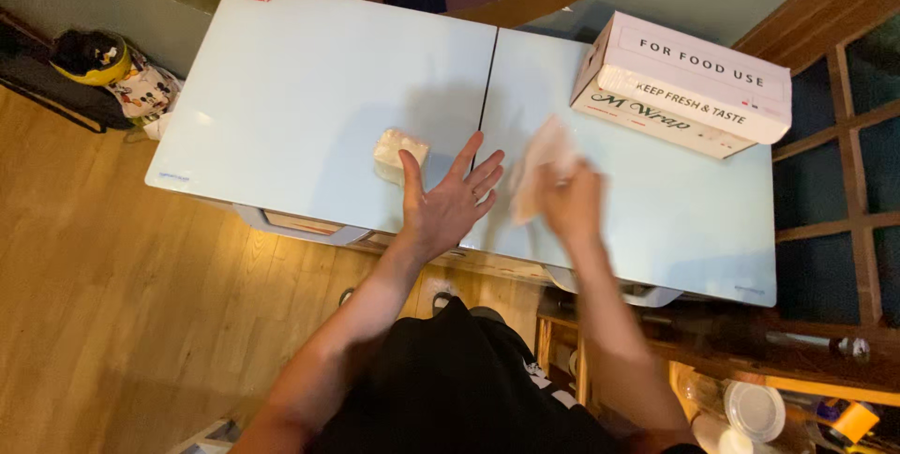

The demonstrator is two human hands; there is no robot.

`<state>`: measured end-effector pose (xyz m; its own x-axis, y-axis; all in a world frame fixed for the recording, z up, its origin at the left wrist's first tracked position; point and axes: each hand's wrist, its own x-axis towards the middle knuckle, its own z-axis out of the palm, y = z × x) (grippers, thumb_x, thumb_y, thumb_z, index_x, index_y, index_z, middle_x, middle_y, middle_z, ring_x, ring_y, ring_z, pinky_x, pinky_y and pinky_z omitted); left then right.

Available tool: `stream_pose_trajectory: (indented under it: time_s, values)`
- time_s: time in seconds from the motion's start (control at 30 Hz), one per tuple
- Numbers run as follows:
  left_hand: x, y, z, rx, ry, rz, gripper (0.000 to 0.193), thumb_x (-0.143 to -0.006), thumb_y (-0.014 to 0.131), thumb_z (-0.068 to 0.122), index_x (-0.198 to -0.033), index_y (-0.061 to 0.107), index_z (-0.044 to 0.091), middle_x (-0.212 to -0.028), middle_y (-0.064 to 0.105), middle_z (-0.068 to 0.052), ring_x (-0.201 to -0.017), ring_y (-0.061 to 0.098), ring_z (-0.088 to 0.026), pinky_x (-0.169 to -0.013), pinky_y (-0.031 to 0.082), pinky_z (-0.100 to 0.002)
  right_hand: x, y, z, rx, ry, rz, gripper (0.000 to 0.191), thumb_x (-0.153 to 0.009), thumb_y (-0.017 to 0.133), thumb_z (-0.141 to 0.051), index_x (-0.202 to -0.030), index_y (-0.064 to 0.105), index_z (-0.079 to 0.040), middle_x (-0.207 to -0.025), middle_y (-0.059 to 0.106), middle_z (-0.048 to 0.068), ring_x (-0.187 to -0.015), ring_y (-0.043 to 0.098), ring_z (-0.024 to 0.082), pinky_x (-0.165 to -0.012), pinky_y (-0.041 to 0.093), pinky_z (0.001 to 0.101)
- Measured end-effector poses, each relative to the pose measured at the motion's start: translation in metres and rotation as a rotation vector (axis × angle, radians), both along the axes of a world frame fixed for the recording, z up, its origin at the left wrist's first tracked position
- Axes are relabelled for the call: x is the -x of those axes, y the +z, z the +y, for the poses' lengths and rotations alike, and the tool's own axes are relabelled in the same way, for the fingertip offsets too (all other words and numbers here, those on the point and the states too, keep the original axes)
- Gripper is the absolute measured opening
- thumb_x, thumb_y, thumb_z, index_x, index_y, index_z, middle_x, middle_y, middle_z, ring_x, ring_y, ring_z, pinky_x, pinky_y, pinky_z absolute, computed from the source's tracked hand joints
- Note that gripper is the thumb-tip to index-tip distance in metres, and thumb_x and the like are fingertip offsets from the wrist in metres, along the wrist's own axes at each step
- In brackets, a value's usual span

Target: The person cuts a block of butter into smaller pieces and places them into a metal mixing bowl on a digital scale. They then wrap the remaining butter in plastic wrap and place it in a box. Finally, they attach a whisk to a stand mixer and prepare to add a liquid ingredient from a carton.

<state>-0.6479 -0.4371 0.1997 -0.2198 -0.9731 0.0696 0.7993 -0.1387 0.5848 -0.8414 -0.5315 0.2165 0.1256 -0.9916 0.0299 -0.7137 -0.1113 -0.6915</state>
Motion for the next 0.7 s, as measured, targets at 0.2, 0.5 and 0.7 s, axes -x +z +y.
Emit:
stream_pose_trajectory:
  time_s: [0.2, 0.5, 0.7]
  values:
    - [0.020, -0.013, -0.011, -0.137, 0.172, 0.162, 0.125, -0.075, 0.017, 0.100, -0.169, 0.005, 0.019, -0.172, 0.020, -0.008, -0.152, 0.033, -0.028, -0.125, 0.025, -0.042, -0.059, -0.019, 0.059, 0.344, 0.525, -0.448, 0.057, -0.095, 0.042, -0.004, -0.150, 0.042, 0.009, -0.154, 0.045, 0.035, -0.150, 0.034, 0.048, -0.126, 0.015, 0.0505]
    - [0.023, -0.061, -0.030, 0.059, 0.568, -0.393, 0.111, -0.089, 0.016, 0.094, -0.173, -0.010, 0.026, -0.128, 0.052, -0.019, -0.098, 0.051, -0.026, -0.084, 0.046, -0.037, -0.084, -0.021, 0.083, -0.094, 0.243, -0.707, 0.049, -0.098, 0.036, -0.016, -0.139, 0.057, 0.002, -0.115, 0.070, 0.016, -0.093, 0.063, 0.024, -0.084, 0.050, 0.0368]
    - [-0.002, -0.080, -0.053, 0.015, 0.460, -0.370, 0.114, -0.082, 0.014, 0.094, -0.165, -0.017, 0.022, -0.152, 0.044, -0.018, -0.131, 0.051, -0.029, -0.114, 0.041, -0.037, -0.077, -0.036, 0.057, -0.264, 0.100, -1.341, 0.044, -0.105, 0.038, -0.015, -0.138, 0.052, 0.011, -0.119, 0.061, 0.017, -0.097, 0.055, 0.022, -0.080, 0.042, 0.0366]
